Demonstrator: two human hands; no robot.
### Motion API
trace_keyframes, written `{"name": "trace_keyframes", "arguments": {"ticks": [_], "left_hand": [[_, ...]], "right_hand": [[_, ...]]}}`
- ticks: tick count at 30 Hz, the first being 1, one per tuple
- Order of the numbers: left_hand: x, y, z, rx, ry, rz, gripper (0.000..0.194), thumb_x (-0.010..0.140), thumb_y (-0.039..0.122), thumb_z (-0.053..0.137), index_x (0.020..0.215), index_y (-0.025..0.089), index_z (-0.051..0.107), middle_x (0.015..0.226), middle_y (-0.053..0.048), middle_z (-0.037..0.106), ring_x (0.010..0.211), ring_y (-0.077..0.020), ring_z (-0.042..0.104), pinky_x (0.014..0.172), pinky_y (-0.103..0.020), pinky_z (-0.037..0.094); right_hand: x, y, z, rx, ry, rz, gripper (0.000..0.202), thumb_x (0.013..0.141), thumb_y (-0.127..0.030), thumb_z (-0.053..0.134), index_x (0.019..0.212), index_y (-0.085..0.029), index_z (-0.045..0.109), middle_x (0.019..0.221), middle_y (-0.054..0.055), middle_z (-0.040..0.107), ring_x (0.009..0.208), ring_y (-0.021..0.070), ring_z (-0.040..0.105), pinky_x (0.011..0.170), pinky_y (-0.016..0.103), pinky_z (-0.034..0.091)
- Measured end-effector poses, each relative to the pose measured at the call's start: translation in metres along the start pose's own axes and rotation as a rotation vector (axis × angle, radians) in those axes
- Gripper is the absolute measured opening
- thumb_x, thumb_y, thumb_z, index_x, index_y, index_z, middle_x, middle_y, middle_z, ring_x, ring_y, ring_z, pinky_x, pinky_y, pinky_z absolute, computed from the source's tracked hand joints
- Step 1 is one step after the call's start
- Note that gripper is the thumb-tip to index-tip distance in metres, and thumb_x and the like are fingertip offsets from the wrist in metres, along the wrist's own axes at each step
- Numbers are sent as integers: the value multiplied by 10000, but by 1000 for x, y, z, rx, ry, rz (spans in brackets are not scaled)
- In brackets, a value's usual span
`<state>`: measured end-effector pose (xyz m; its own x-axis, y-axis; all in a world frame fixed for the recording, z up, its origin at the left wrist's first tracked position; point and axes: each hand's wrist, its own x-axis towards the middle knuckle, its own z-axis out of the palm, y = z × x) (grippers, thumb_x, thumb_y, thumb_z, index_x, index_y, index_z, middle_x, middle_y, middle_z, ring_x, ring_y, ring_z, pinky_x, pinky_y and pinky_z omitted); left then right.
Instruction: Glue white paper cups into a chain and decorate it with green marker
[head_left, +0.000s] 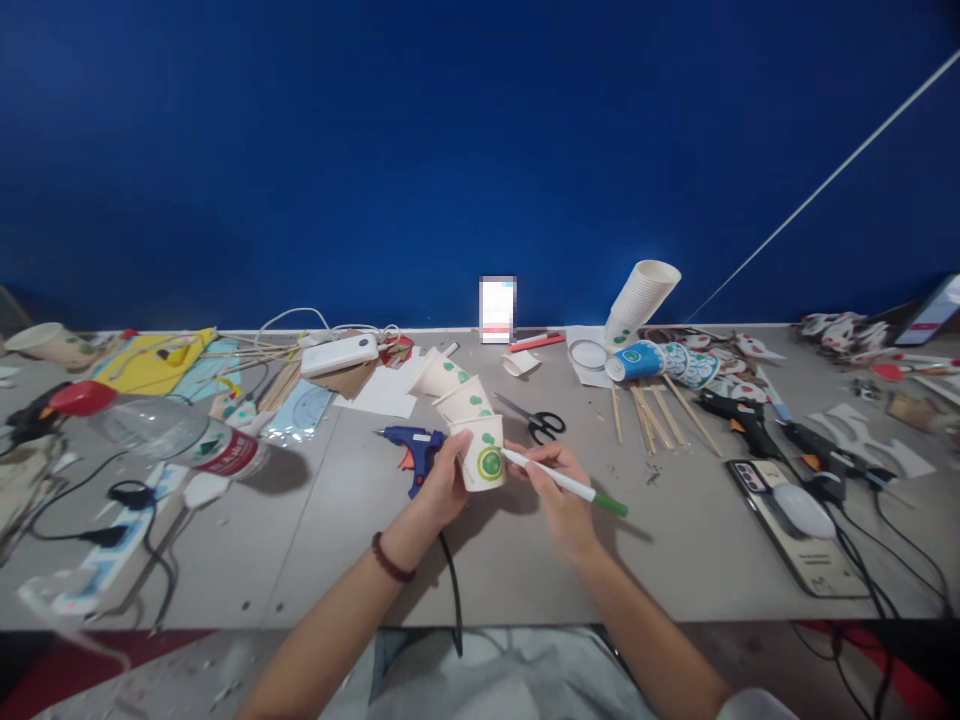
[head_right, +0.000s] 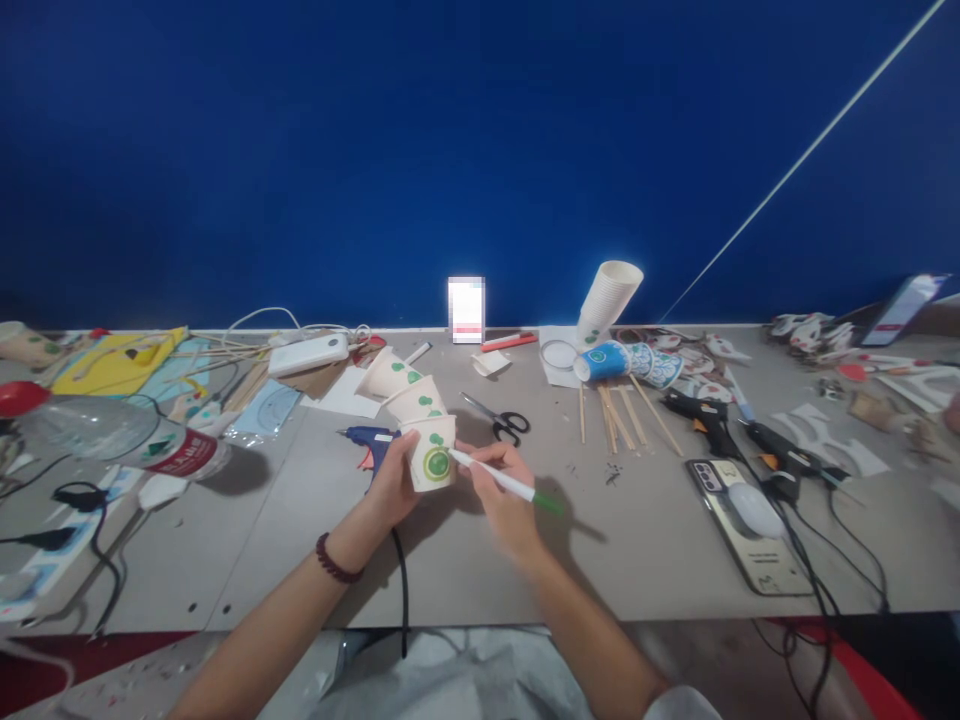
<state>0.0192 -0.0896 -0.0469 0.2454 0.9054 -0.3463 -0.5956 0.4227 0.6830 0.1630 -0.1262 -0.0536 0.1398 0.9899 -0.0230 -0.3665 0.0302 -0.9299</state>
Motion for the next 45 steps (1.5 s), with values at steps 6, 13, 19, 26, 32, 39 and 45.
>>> {"name": "trace_keyframes", "arguments": {"ticks": [6, 13, 19, 26, 32, 39, 45], "left_hand": [[1, -1, -2, -10, -45, -3, 457, 714, 465, 697, 967, 84, 705, 855, -120, 752, 743, -225, 687, 670, -303, 530], [2, -2, -4, 15, -8, 6, 513, 708, 470, 693, 1042, 82, 676, 900, -130, 745, 790, -249, 688, 684, -325, 527], [2, -3, -4, -4, 16, 5, 498, 707, 459, 696, 1025, 75, 685, 885, -130, 746, 772, -245, 687, 697, -325, 518], [0, 0, -1, -2, -9, -7, 473, 707, 467, 696, 996, 92, 701, 888, -122, 751, 771, -236, 684, 692, -315, 515], [1, 0, -3, 10, -8, -12, 505, 699, 478, 702, 1013, 84, 690, 864, -122, 746, 746, -232, 679, 685, -317, 514], [1, -1, -4, -11, -5, -19, 467, 722, 449, 687, 1021, 90, 683, 876, -113, 747, 745, -223, 682, 668, -308, 522], [0, 1, -3, -42, -46, -19, 430, 742, 435, 662, 997, 90, 693, 864, -115, 748, 752, -236, 688, 680, -322, 526]], "right_hand": [[0, -1, 1, 50, -9, -15, 177, 768, -304, 758, 762, -208, 610, 775, -4, 723, 1030, 263, 727, 807, 326, 617], [-1, -4, 3, 39, -6, 12, 227, 731, -349, 790, 755, -206, 616, 778, 21, 750, 990, 258, 736, 824, 347, 604], [1, -1, 0, 31, -30, 2, 165, 763, -307, 730, 751, -224, 588, 782, 2, 720, 1010, 244, 727, 828, 349, 598], [1, 1, -2, 31, -37, -2, 133, 772, -294, 709, 751, -238, 589, 771, -7, 685, 1055, 261, 710, 845, 376, 596], [1, 2, -1, -24, -24, 4, 157, 775, -323, 718, 762, -233, 590, 804, 12, 719, 1039, 255, 717, 822, 348, 593], [0, 0, -1, -17, -34, 27, 143, 798, -318, 704, 792, -225, 596, 883, 28, 768, 978, 215, 734, 847, 344, 583], [0, -1, 0, 3, -20, 23, 165, 768, -316, 733, 765, -223, 597, 811, 8, 732, 998, 230, 728, 824, 341, 591]]}}
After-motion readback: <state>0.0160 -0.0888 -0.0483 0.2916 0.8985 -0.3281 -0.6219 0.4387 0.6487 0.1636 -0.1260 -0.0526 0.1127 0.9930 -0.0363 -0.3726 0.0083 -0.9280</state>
